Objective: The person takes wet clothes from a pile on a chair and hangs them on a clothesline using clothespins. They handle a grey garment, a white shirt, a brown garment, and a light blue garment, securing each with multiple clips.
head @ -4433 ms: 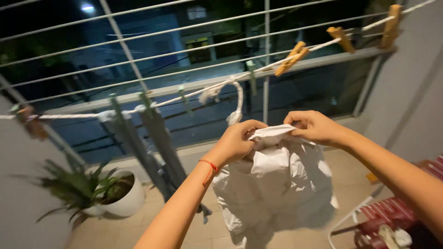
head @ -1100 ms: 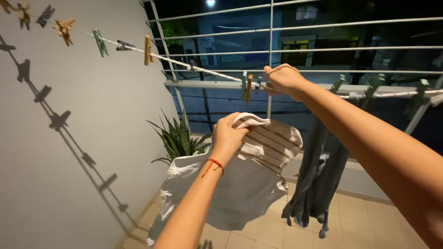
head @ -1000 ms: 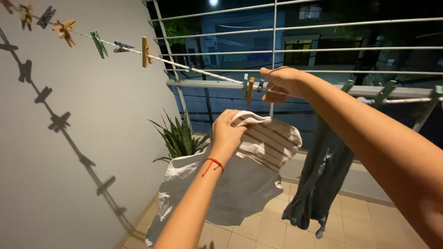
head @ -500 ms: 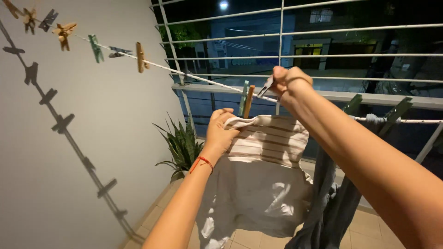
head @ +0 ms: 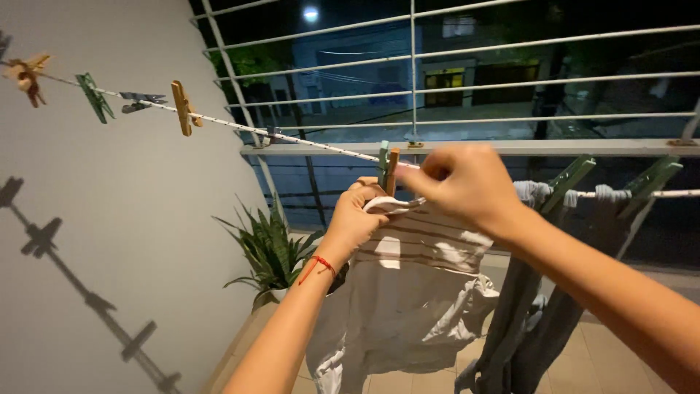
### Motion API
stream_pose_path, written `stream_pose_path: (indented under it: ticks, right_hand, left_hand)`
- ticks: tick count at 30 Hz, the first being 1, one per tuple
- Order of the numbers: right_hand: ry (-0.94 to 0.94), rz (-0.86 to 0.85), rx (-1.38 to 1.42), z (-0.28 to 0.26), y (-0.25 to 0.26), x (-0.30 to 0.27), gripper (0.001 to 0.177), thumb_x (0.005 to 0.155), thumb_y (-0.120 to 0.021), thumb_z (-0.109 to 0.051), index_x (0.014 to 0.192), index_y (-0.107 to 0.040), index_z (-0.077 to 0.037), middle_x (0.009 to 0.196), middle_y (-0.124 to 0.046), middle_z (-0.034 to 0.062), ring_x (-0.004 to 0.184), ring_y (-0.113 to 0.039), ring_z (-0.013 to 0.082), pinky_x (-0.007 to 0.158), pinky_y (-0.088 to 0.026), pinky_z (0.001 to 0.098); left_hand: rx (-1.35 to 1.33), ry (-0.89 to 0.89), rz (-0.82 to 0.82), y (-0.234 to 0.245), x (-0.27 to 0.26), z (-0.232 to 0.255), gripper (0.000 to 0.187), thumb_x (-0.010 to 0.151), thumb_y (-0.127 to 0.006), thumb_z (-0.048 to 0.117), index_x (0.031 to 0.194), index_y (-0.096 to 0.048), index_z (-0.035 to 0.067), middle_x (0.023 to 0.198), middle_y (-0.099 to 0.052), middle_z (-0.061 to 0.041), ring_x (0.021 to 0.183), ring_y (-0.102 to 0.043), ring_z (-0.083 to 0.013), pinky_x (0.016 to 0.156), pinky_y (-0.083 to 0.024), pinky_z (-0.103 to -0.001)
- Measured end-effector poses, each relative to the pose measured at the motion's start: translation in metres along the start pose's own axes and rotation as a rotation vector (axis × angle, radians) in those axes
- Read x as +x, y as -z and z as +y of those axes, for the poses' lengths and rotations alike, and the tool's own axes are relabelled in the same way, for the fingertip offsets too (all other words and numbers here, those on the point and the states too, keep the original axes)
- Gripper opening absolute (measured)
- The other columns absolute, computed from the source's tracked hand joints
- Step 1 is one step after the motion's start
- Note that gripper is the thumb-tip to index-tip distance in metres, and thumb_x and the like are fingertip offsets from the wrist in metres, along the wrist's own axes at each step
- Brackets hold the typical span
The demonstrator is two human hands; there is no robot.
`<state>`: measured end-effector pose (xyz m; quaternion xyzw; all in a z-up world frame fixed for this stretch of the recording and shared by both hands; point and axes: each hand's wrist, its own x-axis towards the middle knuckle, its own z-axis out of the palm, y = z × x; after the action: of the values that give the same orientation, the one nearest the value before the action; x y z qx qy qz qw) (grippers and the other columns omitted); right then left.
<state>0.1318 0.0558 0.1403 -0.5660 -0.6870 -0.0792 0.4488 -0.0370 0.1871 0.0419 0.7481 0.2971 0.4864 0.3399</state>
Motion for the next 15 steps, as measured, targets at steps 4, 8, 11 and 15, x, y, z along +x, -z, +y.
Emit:
stream_pose_path:
  ticks: [4, 8, 11, 15]
  right_hand:
    - [-0.116, -0.113, -0.148, -0.008, -0.029, -0.008, 0.040, 0.089, -0.075, -0.042, 0.099, -0.081, -0.004, 0.076, -0.078, 0.0115, 0.073, -0.074, 0.0373, 0.070, -0.058, 0.0469]
    - [-0.336, 0.023, 0.093, 0.016, -0.085, 0.001, 0.033, 0.096, -0.064, -0.044, 0.099, -0.080, -0.015, 0.081, -0.074, 0.0077, 0.086, -0.069, 0.0348, 0.077, -0.053, 0.0504]
    - [-0.528, 0.197, 0.160, 0.046, -0.121, 0.006, 0.031, 0.099, -0.064, -0.049, 0.084, -0.082, -0.029, 0.065, -0.069, -0.0004, 0.072, -0.070, 0.0249, 0.067, -0.052, 0.0388]
    - [-0.567, 0.279, 0.150, 0.057, -0.141, 0.005, 0.031, 0.095, -0.070, -0.054, 0.084, -0.082, -0.026, 0.077, -0.074, -0.0027, 0.081, -0.073, 0.0247, 0.070, -0.053, 0.0350]
  left_hand:
    - [-0.010, 0.013, -0.010, 0.009, -0.003, 0.007, 0.028, 0.059, -0.084, 0.002, 0.083, -0.080, 0.017, 0.085, -0.066, -0.002, 0.084, -0.069, -0.0134, 0.081, -0.057, -0.027]
    - [-0.090, -0.018, -0.009, 0.016, 0.001, 0.007, 0.023, 0.061, -0.085, 0.004, 0.081, -0.080, 0.014, 0.087, -0.072, 0.000, 0.082, -0.069, -0.0129, 0.081, -0.055, -0.026]
    - [-0.013, -0.044, -0.033, 0.019, 0.009, -0.006, 0.026, 0.061, -0.081, 0.002, 0.081, -0.080, 0.018, 0.090, -0.073, 0.006, 0.087, -0.071, -0.0148, 0.082, -0.056, -0.027]
    - [0.066, -0.069, -0.060, 0.025, 0.012, -0.025, 0.029, 0.060, -0.076, 0.003, 0.081, -0.080, 0.023, 0.095, -0.074, 0.011, 0.096, -0.072, -0.0133, 0.089, -0.055, -0.029]
